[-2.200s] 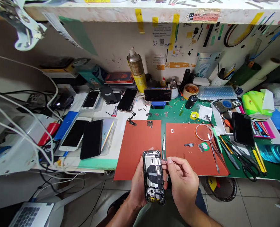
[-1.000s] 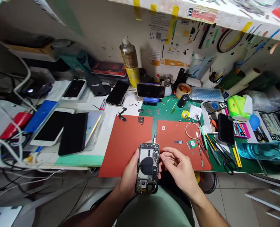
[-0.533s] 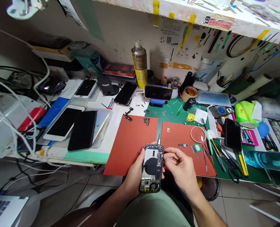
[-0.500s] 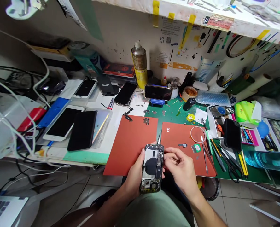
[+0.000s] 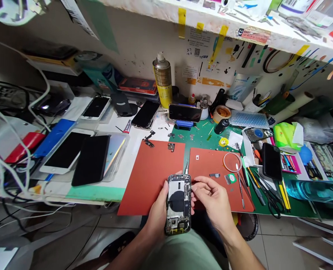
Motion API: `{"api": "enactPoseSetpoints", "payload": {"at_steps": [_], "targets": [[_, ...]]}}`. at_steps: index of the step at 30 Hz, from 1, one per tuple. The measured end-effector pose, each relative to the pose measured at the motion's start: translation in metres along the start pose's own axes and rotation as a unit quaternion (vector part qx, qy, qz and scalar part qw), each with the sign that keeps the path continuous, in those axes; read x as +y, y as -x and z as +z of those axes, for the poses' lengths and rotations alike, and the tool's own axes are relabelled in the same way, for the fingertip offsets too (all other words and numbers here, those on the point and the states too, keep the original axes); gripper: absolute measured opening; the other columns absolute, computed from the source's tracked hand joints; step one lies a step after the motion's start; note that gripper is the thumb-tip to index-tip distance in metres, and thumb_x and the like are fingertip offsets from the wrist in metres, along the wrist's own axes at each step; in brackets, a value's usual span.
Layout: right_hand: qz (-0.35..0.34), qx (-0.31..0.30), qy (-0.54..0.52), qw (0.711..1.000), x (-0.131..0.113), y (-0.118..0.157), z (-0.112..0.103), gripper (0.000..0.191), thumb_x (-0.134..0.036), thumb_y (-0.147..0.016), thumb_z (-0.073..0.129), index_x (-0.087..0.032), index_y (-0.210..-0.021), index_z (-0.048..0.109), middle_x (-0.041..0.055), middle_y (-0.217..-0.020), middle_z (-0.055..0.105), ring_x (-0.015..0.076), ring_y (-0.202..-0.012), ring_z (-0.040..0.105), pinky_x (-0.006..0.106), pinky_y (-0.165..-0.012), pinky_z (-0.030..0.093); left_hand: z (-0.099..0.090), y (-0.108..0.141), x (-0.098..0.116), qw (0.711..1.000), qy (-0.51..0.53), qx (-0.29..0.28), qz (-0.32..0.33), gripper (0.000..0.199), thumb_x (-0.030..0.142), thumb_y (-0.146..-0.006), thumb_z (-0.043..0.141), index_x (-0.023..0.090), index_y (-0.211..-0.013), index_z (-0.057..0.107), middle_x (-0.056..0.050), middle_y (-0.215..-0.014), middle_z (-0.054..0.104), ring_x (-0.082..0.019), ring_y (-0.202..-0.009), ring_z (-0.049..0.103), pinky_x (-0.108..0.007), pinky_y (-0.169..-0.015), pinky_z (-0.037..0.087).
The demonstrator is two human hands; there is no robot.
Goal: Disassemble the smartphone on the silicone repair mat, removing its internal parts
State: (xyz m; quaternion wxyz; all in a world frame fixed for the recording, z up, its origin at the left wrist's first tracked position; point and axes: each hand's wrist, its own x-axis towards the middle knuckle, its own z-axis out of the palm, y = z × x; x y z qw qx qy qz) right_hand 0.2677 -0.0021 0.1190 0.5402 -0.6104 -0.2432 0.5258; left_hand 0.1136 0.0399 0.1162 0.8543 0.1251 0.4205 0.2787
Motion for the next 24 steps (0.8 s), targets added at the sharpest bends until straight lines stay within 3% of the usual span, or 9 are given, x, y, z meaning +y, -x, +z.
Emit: {"api": "enactPoseSetpoints", "payload": {"at_steps": [3,6,8,11,14,17,21,24], "targets": [[-0.102,0.011,0.15,0.983,-0.001,-0.01,-0.012,0.04,-0.053,-0.098,0.067,-0.016,-0.112,0.071,0.008,-0.085,0.078,0.0202,-0.068,0.076,0.033,-0.065,0.064,-0.007,-0.001,0.003,0.999,0.021,0.027,-0.007,0.068,0.069,-0.103,0.057,0.026,-0.155,0.057,-0.007,-0.086,0.078,-0.023,-0.065,0.075,-0.033,-0.061,0.062],[-0.167,0.063,0.254,0.951,-0.01,-0.041,-0.036,0.036,-0.048,-0.103,0.06,-0.018,-0.121,0.07,0.0089,-0.093,0.079,0.0218,-0.08,0.078,0.034,-0.073,0.063,-0.013,0.0,0.009,0.998,0.046,0.04,-0.013,0.063,0.068,-0.104,0.055,0.024,-0.15,0.062,-0.01,-0.092,0.079,-0.025,-0.073,0.077,-0.036,-0.067,0.065],[-0.21,0.09,0.335,0.914,-0.017,-0.071,-0.051,0.034,-0.039,-0.102,0.06,-0.019,-0.128,0.07,0.011,-0.102,0.08,0.0248,-0.093,0.077,0.038,-0.084,0.062,-0.015,0.001,0.015,0.997,0.056,0.048,-0.006,0.061,0.065,-0.106,0.053,0.026,-0.151,0.061,-0.01,-0.093,0.079,-0.026,-0.075,0.078,-0.039,-0.07,0.066],[-0.254,0.06,0.451,0.853,-0.025,-0.109,-0.063,0.033,-0.02,-0.1,0.056,-0.016,-0.129,0.071,0.0141,-0.101,0.079,0.0274,-0.096,0.073,0.041,-0.091,0.058,-0.015,0.004,0.023,0.996,0.066,0.061,0.018,0.056,0.06,-0.108,0.051,0.034,-0.158,0.054,-0.008,-0.092,0.079,-0.026,-0.073,0.078,-0.042,-0.071,0.067],[-0.274,0.008,0.539,0.796,-0.024,-0.126,-0.063,0.04,-0.005,-0.095,0.052,-0.016,-0.127,0.073,0.0115,-0.088,0.075,0.0256,-0.088,0.07,0.036,-0.084,0.056,-0.015,0.005,0.031,0.994,0.071,0.08,0.032,0.055,0.057,-0.107,0.054,0.035,-0.158,0.054,-0.006,-0.092,0.08,-0.025,-0.072,0.079,-0.041,-0.069,0.068],[-0.277,-0.013,0.594,0.755,-0.023,-0.128,-0.062,0.043,-0.001,-0.094,0.052,-0.016,-0.129,0.073,0.011,-0.088,0.075,0.0252,-0.085,0.07,0.034,-0.08,0.054,-0.021,0.003,0.038,0.992,0.065,0.106,0.014,0.057,0.059,-0.105,0.057,0.03,-0.154,0.058,-0.007,-0.09,0.08,-0.025,-0.068,0.079,-0.039,-0.062,0.067],[-0.264,0.015,0.623,0.736,-0.032,-0.132,-0.068,0.039,-0.011,-0.102,0.053,-0.015,-0.139,0.067,0.0149,-0.109,0.079,0.0273,-0.1,0.074,0.036,-0.088,0.056,-0.029,0.0,0.048,0.991,0.03,0.133,-0.013,0.058,0.062,-0.106,0.052,0.027,-0.152,0.061,-0.01,-0.09,0.081,-0.029,-0.066,0.079,-0.039,-0.052,0.065],[-0.239,0.038,0.63,0.738,-0.046,-0.145,-0.075,0.032,-0.015,-0.106,0.055,-0.019,-0.133,0.07,0.0129,-0.117,0.081,0.0265,-0.108,0.076,0.038,-0.093,0.058,-0.031,0.0,0.058,0.985,-0.007,0.172,-0.018,0.056,0.057,-0.108,0.048,0.023,-0.149,0.064,-0.012,-0.09,0.082,-0.032,-0.07,0.081,-0.043,-0.055,0.067]]}}
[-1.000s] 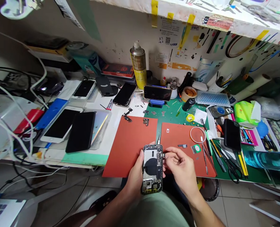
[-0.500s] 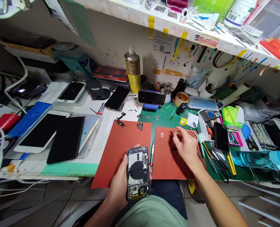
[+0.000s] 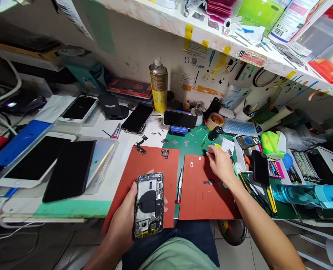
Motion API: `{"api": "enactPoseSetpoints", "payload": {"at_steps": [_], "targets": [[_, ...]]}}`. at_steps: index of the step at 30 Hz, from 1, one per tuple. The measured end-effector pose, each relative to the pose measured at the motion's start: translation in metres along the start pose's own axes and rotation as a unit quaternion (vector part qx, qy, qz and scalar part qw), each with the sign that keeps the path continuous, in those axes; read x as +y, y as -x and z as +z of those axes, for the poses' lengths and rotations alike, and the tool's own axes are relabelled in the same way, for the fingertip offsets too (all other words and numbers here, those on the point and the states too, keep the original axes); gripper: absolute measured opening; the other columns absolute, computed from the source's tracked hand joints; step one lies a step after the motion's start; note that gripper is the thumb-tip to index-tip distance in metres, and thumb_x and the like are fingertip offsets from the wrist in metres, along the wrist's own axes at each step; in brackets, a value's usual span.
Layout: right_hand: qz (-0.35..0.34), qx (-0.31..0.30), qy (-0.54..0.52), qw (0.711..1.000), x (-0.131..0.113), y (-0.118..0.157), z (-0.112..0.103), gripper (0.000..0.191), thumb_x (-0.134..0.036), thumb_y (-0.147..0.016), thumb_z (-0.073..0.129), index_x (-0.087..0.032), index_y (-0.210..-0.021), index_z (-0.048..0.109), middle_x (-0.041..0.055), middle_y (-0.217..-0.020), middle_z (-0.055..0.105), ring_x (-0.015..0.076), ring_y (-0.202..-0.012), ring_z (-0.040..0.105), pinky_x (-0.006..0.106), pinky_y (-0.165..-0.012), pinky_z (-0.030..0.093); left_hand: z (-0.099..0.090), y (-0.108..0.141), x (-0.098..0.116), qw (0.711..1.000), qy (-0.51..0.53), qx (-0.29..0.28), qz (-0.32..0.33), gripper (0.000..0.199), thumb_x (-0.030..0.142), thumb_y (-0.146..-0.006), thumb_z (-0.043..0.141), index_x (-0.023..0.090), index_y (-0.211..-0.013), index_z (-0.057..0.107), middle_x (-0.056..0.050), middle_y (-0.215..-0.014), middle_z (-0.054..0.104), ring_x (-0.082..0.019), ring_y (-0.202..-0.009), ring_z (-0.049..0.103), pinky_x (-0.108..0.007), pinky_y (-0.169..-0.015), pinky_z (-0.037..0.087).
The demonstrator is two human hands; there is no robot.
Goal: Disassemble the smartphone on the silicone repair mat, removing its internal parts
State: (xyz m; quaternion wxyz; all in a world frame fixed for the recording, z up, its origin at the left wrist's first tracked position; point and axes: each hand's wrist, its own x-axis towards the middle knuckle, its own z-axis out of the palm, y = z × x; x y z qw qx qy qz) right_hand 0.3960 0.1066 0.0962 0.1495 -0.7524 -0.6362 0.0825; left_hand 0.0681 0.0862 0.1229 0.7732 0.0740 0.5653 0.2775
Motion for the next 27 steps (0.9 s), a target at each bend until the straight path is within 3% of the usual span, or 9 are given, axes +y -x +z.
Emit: {"api": "enactPoseSetpoints", "payload": {"at_steps": [4,7,11,15,18,23,27], "targets": [[0.033,-0.042,0.008,0.999,0.01,-0.026,-0.011,0.015,-0.025,-0.107,0.064,-0.019,-0.117,0.074,0.0077,-0.113,0.079,0.0213,-0.101,0.076,0.04,-0.094,0.061,0.0,-0.001,0.013,0.998,-0.041,0.046,0.007,0.056,0.054,-0.108,0.049,0.016,-0.145,0.066,-0.014,-0.086,0.082,-0.033,-0.072,0.082,-0.044,-0.06,0.069],[0.046,-0.086,0.013,0.995,0.013,-0.043,-0.012,0.03,-0.04,-0.105,0.071,-0.017,-0.124,0.07,0.0072,-0.122,0.074,0.0209,-0.103,0.074,0.043,-0.092,0.064,-0.003,-0.006,0.021,0.997,-0.061,0.038,0.013,0.052,0.049,-0.109,0.05,0.016,-0.147,0.064,-0.014,-0.089,0.083,-0.032,-0.073,0.083,-0.044,-0.064,0.07],[0.051,-0.117,0.022,0.992,0.011,-0.058,-0.007,0.036,-0.041,-0.105,0.071,-0.019,-0.132,0.067,0.0092,-0.131,0.07,0.023,-0.11,0.073,0.044,-0.094,0.064,-0.014,-0.02,0.025,0.993,-0.091,0.009,0.069,0.046,0.042,-0.106,0.057,0.018,-0.145,0.064,-0.013,-0.1,0.084,-0.031,-0.078,0.083,-0.044,-0.068,0.07],[0.056,-0.111,0.046,0.991,0.005,-0.056,-0.008,0.036,-0.042,-0.105,0.071,-0.02,-0.133,0.067,0.0097,-0.134,0.07,0.0237,-0.113,0.072,0.045,-0.097,0.063,-0.023,-0.03,0.026,0.988,-0.104,-0.013,0.116,0.048,0.041,-0.099,0.068,0.022,-0.143,0.065,-0.01,-0.112,0.083,-0.029,-0.092,0.083,-0.04,-0.076,0.07],[0.054,-0.106,0.065,0.991,-0.003,-0.041,-0.014,0.032,-0.042,-0.105,0.071,-0.018,-0.126,0.07,0.0083,-0.126,0.073,0.0226,-0.109,0.073,0.045,-0.096,0.063,-0.026,-0.034,0.028,0.98,-0.147,0.026,0.133,0.052,0.046,-0.096,0.07,0.019,-0.14,0.067,-0.011,-0.118,0.082,-0.03,-0.1,0.081,-0.038,-0.078,0.068],[0.0,-0.134,0.058,0.989,-0.019,-0.014,-0.011,0.012,-0.026,-0.106,0.067,-0.019,-0.105,0.077,0.0058,-0.107,0.078,0.0197,-0.103,0.074,0.037,-0.096,0.059,-0.03,-0.039,0.031,0.926,-0.293,0.075,0.224,0.061,0.063,-0.089,0.069,0.023,-0.134,0.073,-0.009,-0.133,0.078,-0.031,-0.122,0.072,-0.033,-0.092,0.062],[-0.004,-0.147,0.059,0.987,-0.025,-0.006,0.001,0.02,-0.036,-0.106,0.07,-0.017,-0.114,0.073,0.0057,-0.113,0.075,0.0201,-0.102,0.073,0.041,-0.094,0.062,-0.032,-0.036,0.035,0.852,-0.426,0.097,0.289,0.063,0.067,-0.091,0.059,0.026,-0.138,0.071,-0.007,-0.121,0.08,-0.032,-0.11,0.074,-0.035,-0.087,0.059]]}}
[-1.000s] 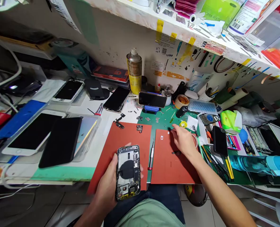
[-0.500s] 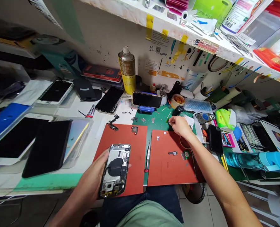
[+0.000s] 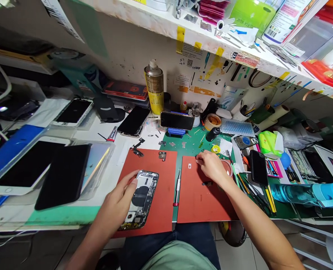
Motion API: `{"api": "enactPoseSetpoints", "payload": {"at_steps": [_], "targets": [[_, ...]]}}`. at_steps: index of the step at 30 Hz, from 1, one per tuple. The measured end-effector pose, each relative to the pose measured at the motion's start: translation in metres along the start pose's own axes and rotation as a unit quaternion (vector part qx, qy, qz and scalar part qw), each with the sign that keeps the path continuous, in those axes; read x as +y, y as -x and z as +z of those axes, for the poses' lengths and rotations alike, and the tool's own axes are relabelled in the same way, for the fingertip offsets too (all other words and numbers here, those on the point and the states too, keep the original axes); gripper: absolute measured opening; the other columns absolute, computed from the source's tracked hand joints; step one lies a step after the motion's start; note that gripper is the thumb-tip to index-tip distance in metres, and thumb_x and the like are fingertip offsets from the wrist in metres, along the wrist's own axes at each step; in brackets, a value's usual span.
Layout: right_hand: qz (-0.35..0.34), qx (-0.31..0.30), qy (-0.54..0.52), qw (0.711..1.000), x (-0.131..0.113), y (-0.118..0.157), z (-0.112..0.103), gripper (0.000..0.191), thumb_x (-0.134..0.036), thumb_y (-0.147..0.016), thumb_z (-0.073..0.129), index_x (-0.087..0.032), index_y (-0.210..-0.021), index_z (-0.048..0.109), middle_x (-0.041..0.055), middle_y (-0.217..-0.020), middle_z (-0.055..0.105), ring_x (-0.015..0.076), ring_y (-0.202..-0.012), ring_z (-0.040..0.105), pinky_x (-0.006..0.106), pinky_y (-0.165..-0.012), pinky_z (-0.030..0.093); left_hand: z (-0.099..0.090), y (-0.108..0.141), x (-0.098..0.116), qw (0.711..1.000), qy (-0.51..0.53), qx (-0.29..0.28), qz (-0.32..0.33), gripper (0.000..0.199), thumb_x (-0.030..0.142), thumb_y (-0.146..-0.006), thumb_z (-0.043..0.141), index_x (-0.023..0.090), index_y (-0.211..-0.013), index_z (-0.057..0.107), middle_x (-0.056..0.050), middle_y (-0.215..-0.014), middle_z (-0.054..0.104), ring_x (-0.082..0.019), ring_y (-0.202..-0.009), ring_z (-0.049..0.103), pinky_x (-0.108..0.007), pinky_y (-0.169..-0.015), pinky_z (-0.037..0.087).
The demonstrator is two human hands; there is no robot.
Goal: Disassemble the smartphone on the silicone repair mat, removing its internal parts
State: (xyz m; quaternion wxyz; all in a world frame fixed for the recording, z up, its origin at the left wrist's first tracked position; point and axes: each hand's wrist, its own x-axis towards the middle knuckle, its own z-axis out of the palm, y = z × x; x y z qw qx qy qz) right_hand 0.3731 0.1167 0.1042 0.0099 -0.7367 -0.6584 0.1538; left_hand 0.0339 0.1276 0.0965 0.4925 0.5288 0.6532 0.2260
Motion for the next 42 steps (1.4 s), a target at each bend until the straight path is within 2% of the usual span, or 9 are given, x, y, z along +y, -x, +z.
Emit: {"api": "enactPoseSetpoints", "payload": {"at_steps": [3,6,13,16,20,23,25,30,42], "targets": [[0.013,-0.004,-0.007,1.0,-0.001,-0.002,0.005,0.028,-0.04,-0.105,0.071,-0.017,-0.122,0.071,0.0074,-0.122,0.073,0.0213,-0.105,0.073,0.043,-0.093,0.064,-0.001,0.003,0.001,0.992,-0.119,0.014,0.036,0.064,0.065,-0.095,0.05,0.025,-0.143,0.066,-0.007,-0.098,0.08,-0.03,-0.086,0.074,-0.037,-0.08,0.056],[0.023,-0.003,-0.025,0.999,-0.001,-0.005,0.006,0.032,-0.041,-0.105,0.071,-0.018,-0.128,0.069,0.0086,-0.127,0.072,0.0225,-0.108,0.073,0.044,-0.094,0.064,0.005,0.007,-0.004,0.966,-0.222,0.045,0.122,0.062,0.063,-0.1,0.043,0.022,-0.141,0.065,-0.011,-0.108,0.079,-0.033,-0.098,0.074,-0.041,-0.092,0.055],[0.019,0.044,-0.12,0.992,-0.012,0.006,0.0,0.012,-0.025,-0.106,0.066,-0.016,-0.111,0.073,0.0087,-0.11,0.076,0.022,-0.102,0.073,0.04,-0.095,0.059,0.027,0.018,-0.018,0.833,-0.451,0.132,0.293,0.069,0.052,-0.108,0.03,-0.001,-0.133,0.066,-0.027,-0.108,0.068,-0.043,-0.101,0.062,-0.056,-0.097,0.052],[0.006,0.083,-0.183,0.979,-0.018,0.038,-0.002,0.019,-0.013,-0.105,0.058,-0.019,-0.1,0.076,0.011,-0.103,0.078,0.0235,-0.101,0.073,0.037,-0.095,0.053,0.033,0.015,-0.006,0.809,-0.456,0.124,0.349,0.064,0.048,-0.111,0.031,0.001,-0.134,0.067,-0.028,-0.114,0.068,-0.042,-0.104,0.061,-0.055,-0.097,0.05],[0.013,0.125,-0.293,0.948,-0.019,0.097,0.005,0.022,-0.029,-0.109,0.058,-0.026,-0.1,0.078,0.0054,-0.1,0.081,0.0217,-0.092,0.075,0.033,-0.087,0.055,0.054,0.002,0.042,0.827,-0.391,0.048,0.401,0.05,0.044,-0.113,0.034,0.015,-0.128,0.072,-0.021,-0.122,0.07,-0.039,-0.113,0.061,-0.052,-0.101,0.047],[0.05,0.15,-0.37,0.915,-0.016,0.136,0.018,0.03,-0.042,-0.11,0.056,-0.026,-0.097,0.079,0.0037,-0.088,0.08,0.0201,-0.076,0.074,0.031,-0.074,0.058,0.083,-0.013,0.08,0.844,-0.343,-0.122,0.394,0.04,0.033,-0.112,0.036,0.02,-0.115,0.074,-0.016,-0.116,0.07,-0.035,-0.111,0.061,-0.047,-0.098,0.048],[0.087,0.155,-0.448,0.876,-0.014,0.154,0.028,0.036,-0.052,-0.106,0.061,-0.024,-0.094,0.08,0.0052,-0.085,0.079,0.021,-0.073,0.074,0.032,-0.07,0.061,0.102,-0.026,0.095,0.84,-0.344,-0.159,0.39,0.033,0.029,-0.111,0.042,0.021,-0.108,0.073,-0.014,-0.108,0.07,-0.032,-0.106,0.062,-0.043,-0.094,0.05],[0.205,0.171,-0.64,0.721,-0.018,0.177,0.045,0.05,-0.067,-0.079,0.087,-0.021,-0.097,0.085,0.0096,-0.086,0.079,0.0247,-0.073,0.076,0.038,-0.072,0.067,0.13,-0.053,0.095,0.841,-0.341,-0.196,0.37,0.011,0.024,-0.102,0.059,0.019,-0.104,0.068,-0.013,-0.106,0.068,-0.029,-0.102,0.064,-0.039,-0.09,0.049],[0.231,0.194,-0.707,0.639,-0.035,0.159,0.043,0.052,-0.066,-0.075,0.091,-0.019,-0.094,0.082,0.0074,-0.081,0.077,0.0202,-0.072,0.073,0.032,-0.07,0.062,0.122,-0.043,0.105,0.921,-0.167,-0.224,0.271,0.021,0.026,-0.092,0.072,0.023,-0.075,0.06,-0.006,-0.076,0.069,-0.026,-0.078,0.067,-0.037,-0.082,0.048]]}}
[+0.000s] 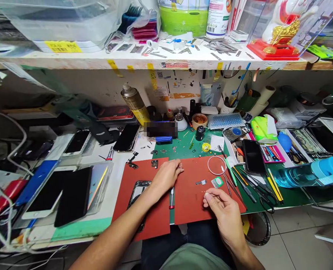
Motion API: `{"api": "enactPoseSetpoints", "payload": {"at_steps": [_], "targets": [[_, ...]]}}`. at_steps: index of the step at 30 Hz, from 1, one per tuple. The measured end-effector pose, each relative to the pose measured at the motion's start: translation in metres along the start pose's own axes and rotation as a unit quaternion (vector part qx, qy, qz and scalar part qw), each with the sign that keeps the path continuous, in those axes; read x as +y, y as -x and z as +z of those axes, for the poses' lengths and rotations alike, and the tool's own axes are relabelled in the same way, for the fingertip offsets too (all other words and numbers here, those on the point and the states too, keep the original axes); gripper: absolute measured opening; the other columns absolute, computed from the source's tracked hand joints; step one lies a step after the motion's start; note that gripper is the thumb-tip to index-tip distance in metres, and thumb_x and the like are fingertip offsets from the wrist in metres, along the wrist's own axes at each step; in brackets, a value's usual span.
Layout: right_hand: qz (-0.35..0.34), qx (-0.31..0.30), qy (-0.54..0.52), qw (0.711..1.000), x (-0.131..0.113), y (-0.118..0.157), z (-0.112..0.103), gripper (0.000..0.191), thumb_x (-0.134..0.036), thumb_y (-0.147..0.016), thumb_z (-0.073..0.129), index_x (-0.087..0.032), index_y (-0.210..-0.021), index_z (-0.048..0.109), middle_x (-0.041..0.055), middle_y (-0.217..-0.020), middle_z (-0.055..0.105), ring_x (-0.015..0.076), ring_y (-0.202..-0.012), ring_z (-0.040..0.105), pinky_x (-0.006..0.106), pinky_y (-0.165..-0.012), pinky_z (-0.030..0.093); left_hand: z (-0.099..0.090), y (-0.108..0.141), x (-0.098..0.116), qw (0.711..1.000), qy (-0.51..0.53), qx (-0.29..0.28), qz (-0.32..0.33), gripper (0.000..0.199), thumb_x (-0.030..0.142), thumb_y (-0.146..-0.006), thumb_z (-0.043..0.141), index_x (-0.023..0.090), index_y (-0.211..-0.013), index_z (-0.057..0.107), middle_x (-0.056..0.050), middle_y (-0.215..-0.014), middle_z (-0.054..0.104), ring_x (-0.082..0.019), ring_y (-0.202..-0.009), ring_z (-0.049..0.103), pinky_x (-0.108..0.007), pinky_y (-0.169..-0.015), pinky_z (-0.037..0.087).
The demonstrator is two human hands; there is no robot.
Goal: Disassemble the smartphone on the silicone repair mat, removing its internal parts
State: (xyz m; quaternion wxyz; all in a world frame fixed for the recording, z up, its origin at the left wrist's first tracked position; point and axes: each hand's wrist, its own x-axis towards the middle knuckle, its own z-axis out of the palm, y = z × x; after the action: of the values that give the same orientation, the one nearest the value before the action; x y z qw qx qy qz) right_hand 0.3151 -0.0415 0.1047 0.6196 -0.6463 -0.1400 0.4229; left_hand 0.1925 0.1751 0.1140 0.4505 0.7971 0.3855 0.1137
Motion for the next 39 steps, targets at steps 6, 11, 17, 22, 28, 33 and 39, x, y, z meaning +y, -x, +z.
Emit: {"api": "enactPoseSetpoints", "payload": {"at_steps": [6,11,17,22,28,33,39], "targets": [[-0.054,-0.022,-0.007,0.998,-0.007,0.002,0.026,0.04,-0.059,-0.083,0.087,-0.02,-0.089,0.082,0.0052,-0.079,0.074,0.0176,-0.073,0.07,0.028,-0.07,0.06,0.017,0.053,0.019,0.976,0.205,0.021,-0.068,0.039,0.051,-0.094,0.068,0.017,-0.113,0.074,-0.012,-0.092,0.081,-0.025,-0.079,0.078,-0.035,-0.074,0.061],[-0.083,-0.01,-0.006,0.996,-0.002,0.002,0.04,0.034,-0.053,-0.089,0.082,-0.02,-0.097,0.083,0.0077,-0.093,0.078,0.0198,-0.081,0.075,0.031,-0.079,0.065,0.04,0.086,0.019,0.942,0.313,0.041,-0.114,0.051,0.057,-0.088,0.076,0.014,-0.115,0.079,-0.013,-0.091,0.084,-0.026,-0.085,0.08,-0.037,-0.083,0.066],[-0.053,-0.014,-0.016,0.998,0.006,0.0,0.037,0.039,-0.053,-0.084,0.088,-0.019,-0.102,0.079,0.0068,-0.089,0.078,0.021,-0.079,0.078,0.032,-0.075,0.066,0.047,0.098,0.015,0.934,0.333,0.059,-0.113,0.044,0.054,-0.088,0.08,0.017,-0.112,0.083,-0.01,-0.094,0.084,-0.024,-0.087,0.081,-0.034,-0.087,0.066],[-0.034,-0.035,-0.055,0.997,0.003,0.0,0.035,0.04,-0.05,-0.08,0.092,-0.019,-0.102,0.077,0.0052,-0.088,0.078,0.0196,-0.078,0.078,0.031,-0.075,0.067,0.047,0.102,0.016,0.939,0.327,0.054,-0.091,0.039,0.052,-0.091,0.078,0.018,-0.11,0.083,-0.009,-0.093,0.084,-0.024,-0.085,0.081,-0.033,-0.084,0.066],[-0.041,-0.042,-0.062,0.996,0.002,0.002,0.038,0.041,-0.051,-0.08,0.092,-0.019,-0.102,0.077,0.0039,-0.084,0.077,0.0181,-0.076,0.076,0.03,-0.073,0.066,0.047,0.104,0.016,0.942,0.322,0.053,-0.082,0.039,0.053,-0.091,0.078,0.018,-0.108,0.082,-0.01,-0.093,0.084,-0.023,-0.084,0.08,-0.033,-0.083,0.066],[-0.047,-0.033,-0.057,0.997,0.003,0.006,0.036,0.04,-0.051,-0.081,0.091,-0.019,-0.101,0.078,0.0045,-0.085,0.078,0.0176,-0.076,0.075,0.028,-0.072,0.065,0.046,0.105,0.022,0.941,0.325,0.043,-0.087,0.036,0.052,-0.089,0.081,0.019,-0.103,0.079,-0.008,-0.089,0.082,-0.022,-0.08,0.08,-0.032,-0.081,0.066],[-0.027,-0.041,-0.082,0.995,0.005,0.006,0.035,0.038,-0.05,-0.083,0.091,-0.02,-0.103,0.082,0.0048,-0.087,0.078,0.0184,-0.08,0.075,0.029,-0.075,0.063,0.049,0.102,0.031,0.926,0.364,0.053,-0.092,0.039,0.055,-0.087,0.083,0.018,-0.097,0.073,-0.006,-0.085,0.079,-0.02,-0.074,0.077,-0.03,-0.072,0.064]]}}
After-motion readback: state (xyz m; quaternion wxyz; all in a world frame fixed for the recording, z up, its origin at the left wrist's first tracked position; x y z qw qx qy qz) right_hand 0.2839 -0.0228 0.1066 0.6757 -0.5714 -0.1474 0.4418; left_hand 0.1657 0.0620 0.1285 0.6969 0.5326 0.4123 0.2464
